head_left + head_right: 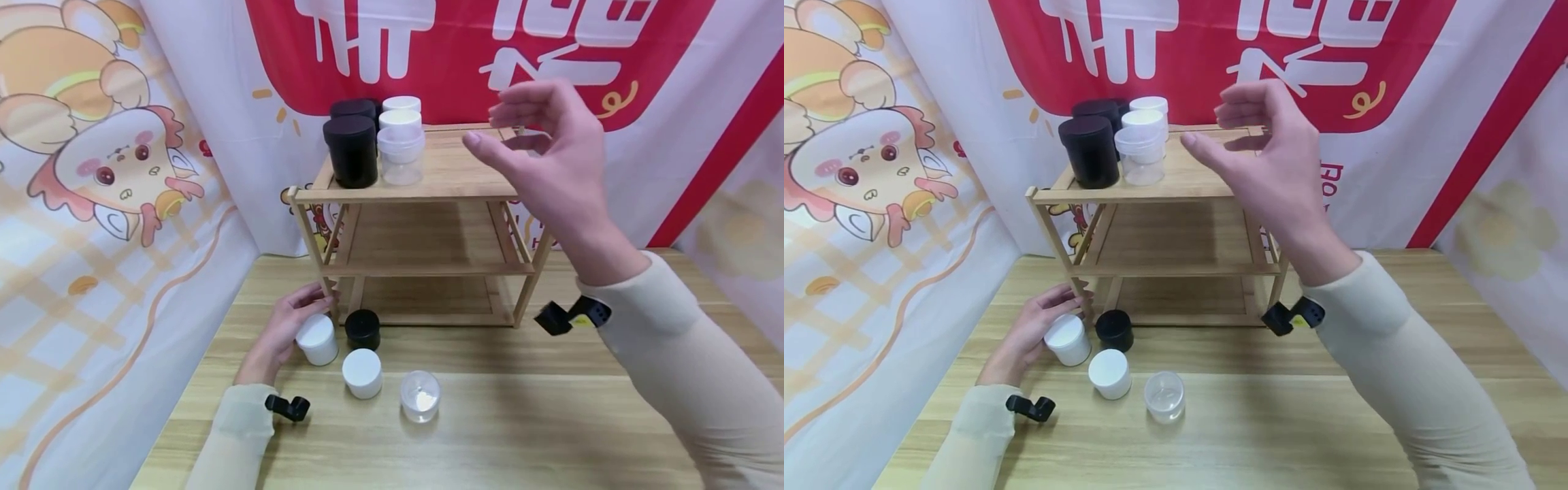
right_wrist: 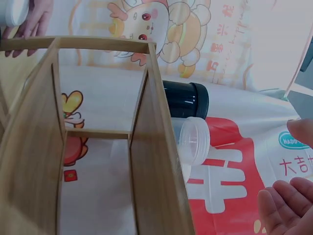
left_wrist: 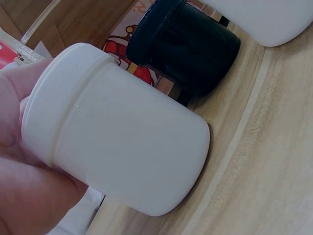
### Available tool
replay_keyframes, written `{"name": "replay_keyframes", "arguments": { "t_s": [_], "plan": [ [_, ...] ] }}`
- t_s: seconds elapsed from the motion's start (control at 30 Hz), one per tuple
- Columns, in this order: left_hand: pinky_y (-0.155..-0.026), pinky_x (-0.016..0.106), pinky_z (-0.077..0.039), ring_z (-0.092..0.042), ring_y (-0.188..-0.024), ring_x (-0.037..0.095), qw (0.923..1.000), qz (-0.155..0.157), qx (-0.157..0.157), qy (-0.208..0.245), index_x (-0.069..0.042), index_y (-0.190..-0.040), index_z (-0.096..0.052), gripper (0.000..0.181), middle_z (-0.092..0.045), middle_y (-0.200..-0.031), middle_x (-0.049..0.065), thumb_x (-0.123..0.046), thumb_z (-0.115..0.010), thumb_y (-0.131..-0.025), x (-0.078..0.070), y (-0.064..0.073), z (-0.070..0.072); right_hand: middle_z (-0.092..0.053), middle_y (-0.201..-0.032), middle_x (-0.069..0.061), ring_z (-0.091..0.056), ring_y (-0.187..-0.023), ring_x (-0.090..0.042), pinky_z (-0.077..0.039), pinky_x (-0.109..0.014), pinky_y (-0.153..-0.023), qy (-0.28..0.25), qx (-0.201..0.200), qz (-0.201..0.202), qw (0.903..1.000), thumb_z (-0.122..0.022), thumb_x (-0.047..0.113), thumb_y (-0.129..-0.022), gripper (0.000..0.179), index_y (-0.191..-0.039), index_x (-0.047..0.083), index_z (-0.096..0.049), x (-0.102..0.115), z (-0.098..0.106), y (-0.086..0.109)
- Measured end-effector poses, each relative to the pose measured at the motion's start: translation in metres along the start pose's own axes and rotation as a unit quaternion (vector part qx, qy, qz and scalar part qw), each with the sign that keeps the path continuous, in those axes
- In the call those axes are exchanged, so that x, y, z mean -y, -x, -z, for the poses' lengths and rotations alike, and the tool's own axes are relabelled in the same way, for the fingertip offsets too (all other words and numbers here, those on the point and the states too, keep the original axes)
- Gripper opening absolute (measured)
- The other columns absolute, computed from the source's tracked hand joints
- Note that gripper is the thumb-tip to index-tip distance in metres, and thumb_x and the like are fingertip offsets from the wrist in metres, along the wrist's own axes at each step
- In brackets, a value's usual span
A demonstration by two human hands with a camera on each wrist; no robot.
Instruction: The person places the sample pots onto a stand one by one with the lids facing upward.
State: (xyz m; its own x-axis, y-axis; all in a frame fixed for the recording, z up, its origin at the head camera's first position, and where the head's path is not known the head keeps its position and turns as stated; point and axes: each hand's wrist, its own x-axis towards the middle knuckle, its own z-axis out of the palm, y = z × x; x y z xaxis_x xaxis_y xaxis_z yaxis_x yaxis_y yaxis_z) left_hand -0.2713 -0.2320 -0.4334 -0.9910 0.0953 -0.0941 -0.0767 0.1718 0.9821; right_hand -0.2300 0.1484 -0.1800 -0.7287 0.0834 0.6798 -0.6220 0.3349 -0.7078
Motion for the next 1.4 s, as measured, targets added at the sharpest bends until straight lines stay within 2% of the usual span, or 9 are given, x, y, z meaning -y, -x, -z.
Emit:
{"name": "replay_keyframes", "arguments": {
  "t_s": [0.3, 0.5, 0.7, 0.87, 1.03, 1.2, 1.4],
  "plan": [
    [-0.103, 0.022, -0.052, -0.066, -0.122, 0.008, 0.9999, 0.008, 0.002, -0.009, -0.012, -0.157, -0.055, 0.054, -0.067, -0.15, 0.01, -0.024, -0.068, -0.107, 0.001, 0.0, 0.001, -0.074, -0.119, 0.003, -0.069, -0.114, -0.02, -0.056, -0.02, -0.093, 0.001, 0.005, -0.017, 0.9998, -0.087, 0.016, -0.09, 0.046, -0.131, 0.015, -0.067, -0.023, 0.023, 0.023],
    [-0.105, 0.023, -0.049, -0.064, -0.124, 0.011, 0.9997, 0.013, -0.004, -0.017, -0.011, -0.158, -0.053, 0.057, -0.063, -0.154, 0.013, -0.025, -0.07, -0.106, -0.002, 0.0, 0.002, -0.075, -0.121, -0.001, -0.07, -0.113, -0.021, -0.058, -0.018, -0.091, -0.016, 0.013, -0.03, 0.9993, -0.085, 0.012, -0.092, 0.044, -0.132, 0.013, -0.067, -0.034, 0.031, 0.036],
    [-0.104, 0.023, -0.051, -0.066, -0.122, 0.009, 0.9999, 0.008, -0.002, -0.011, -0.01, -0.157, -0.055, 0.055, -0.066, -0.151, 0.011, -0.024, -0.07, -0.106, -0.003, -0.001, 0.0, -0.075, -0.116, -0.001, -0.071, -0.106, -0.02, -0.059, -0.018, -0.086, 0.001, 0.046, -0.028, 0.9985, -0.085, 0.007, -0.091, 0.043, -0.131, 0.01, -0.068, -0.056, 0.03, 0.062],
    [-0.103, 0.022, -0.051, -0.066, -0.122, 0.009, 0.9999, 0.007, -0.005, -0.013, -0.01, -0.157, -0.054, 0.056, -0.066, -0.151, 0.011, -0.024, -0.07, -0.105, -0.003, 0.0, -0.001, -0.075, -0.115, -0.004, -0.071, -0.099, -0.019, -0.06, -0.02, -0.082, -0.005, 0.097, -0.055, 0.9938, -0.085, 0.006, -0.092, 0.042, -0.13, 0.005, -0.067, -0.078, 0.022, 0.084],
    [-0.104, 0.023, -0.051, -0.065, -0.126, 0.013, 0.9998, 0.007, -0.006, -0.015, -0.011, -0.157, -0.055, 0.056, -0.064, -0.153, 0.013, -0.024, -0.071, -0.105, -0.003, 0.0, -0.001, -0.074, -0.116, -0.011, -0.072, -0.099, -0.021, -0.061, -0.022, -0.089, -0.043, 0.173, -0.077, 0.981, -0.086, 0.001, -0.088, 0.043, -0.126, 0.0, -0.067, -0.106, 0.01, 0.11],
    [-0.104, 0.024, -0.05, -0.064, -0.126, 0.013, 0.9997, 0.012, -0.01, -0.019, -0.011, -0.157, -0.054, 0.056, -0.063, -0.154, 0.013, -0.024, -0.071, -0.105, -0.003, 0.001, -0.001, -0.076, -0.117, -0.012, -0.074, -0.101, -0.024, -0.063, -0.029, -0.091, -0.058, 0.244, -0.104, 0.9625, -0.09, 0.007, -0.085, 0.043, -0.123, 0.005, -0.069, -0.132, -0.006, 0.141],
    [-0.103, 0.021, -0.051, -0.065, -0.123, 0.011, 0.9998, 0.012, -0.006, -0.014, -0.009, -0.158, -0.053, 0.057, -0.063, -0.154, 0.014, -0.022, -0.07, -0.106, -0.001, 0.001, -0.001, -0.075, -0.127, -0.013, -0.073, -0.111, -0.031, -0.061, -0.037, -0.1, -0.081, 0.32, -0.111, 0.9373, -0.093, 0.015, -0.083, 0.056, -0.132, 0.007, -0.067, -0.152, -0.025, 0.172]
  ]
}}
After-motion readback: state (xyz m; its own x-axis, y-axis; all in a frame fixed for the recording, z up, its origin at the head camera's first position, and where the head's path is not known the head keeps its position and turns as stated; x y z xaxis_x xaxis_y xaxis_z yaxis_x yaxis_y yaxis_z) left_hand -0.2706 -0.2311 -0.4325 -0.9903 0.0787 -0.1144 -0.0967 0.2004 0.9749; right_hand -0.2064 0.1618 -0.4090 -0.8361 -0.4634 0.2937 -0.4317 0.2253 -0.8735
